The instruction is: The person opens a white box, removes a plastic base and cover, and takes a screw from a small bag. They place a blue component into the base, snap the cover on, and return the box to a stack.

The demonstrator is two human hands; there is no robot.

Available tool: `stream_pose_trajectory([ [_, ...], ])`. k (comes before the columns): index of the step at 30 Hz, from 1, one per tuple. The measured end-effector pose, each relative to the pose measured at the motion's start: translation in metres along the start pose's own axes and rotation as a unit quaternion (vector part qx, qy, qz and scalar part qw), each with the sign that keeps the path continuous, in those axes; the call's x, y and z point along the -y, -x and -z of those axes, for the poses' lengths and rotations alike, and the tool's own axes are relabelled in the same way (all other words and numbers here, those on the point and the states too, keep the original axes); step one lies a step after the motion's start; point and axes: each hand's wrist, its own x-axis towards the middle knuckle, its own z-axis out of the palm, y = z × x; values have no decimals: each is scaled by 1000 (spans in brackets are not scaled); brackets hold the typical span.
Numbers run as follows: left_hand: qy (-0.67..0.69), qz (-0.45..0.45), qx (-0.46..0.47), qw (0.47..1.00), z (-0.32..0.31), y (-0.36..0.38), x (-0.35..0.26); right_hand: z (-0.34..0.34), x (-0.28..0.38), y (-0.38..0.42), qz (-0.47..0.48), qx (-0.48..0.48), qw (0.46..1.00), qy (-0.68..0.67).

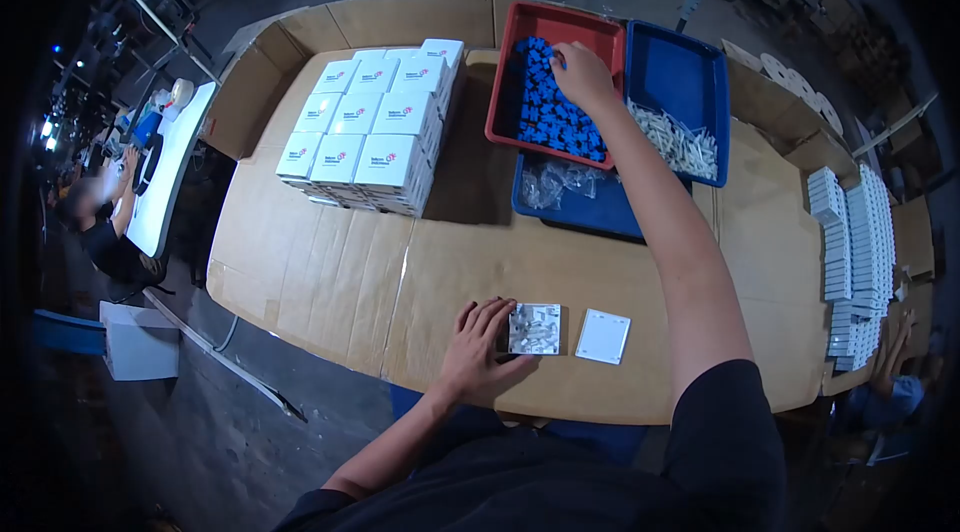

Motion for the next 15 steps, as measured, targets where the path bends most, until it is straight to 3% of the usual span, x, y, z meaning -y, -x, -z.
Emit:
stream_pose_trajectory([
  [10, -6, 0, -14, 1000, -6, -1, 8, -57, 12, -52, 20, 57, 988, 144],
  [15, -10, -7, 0, 1000, -2, -2, 7, -56, 23, -55, 33, -9, 992, 120],
])
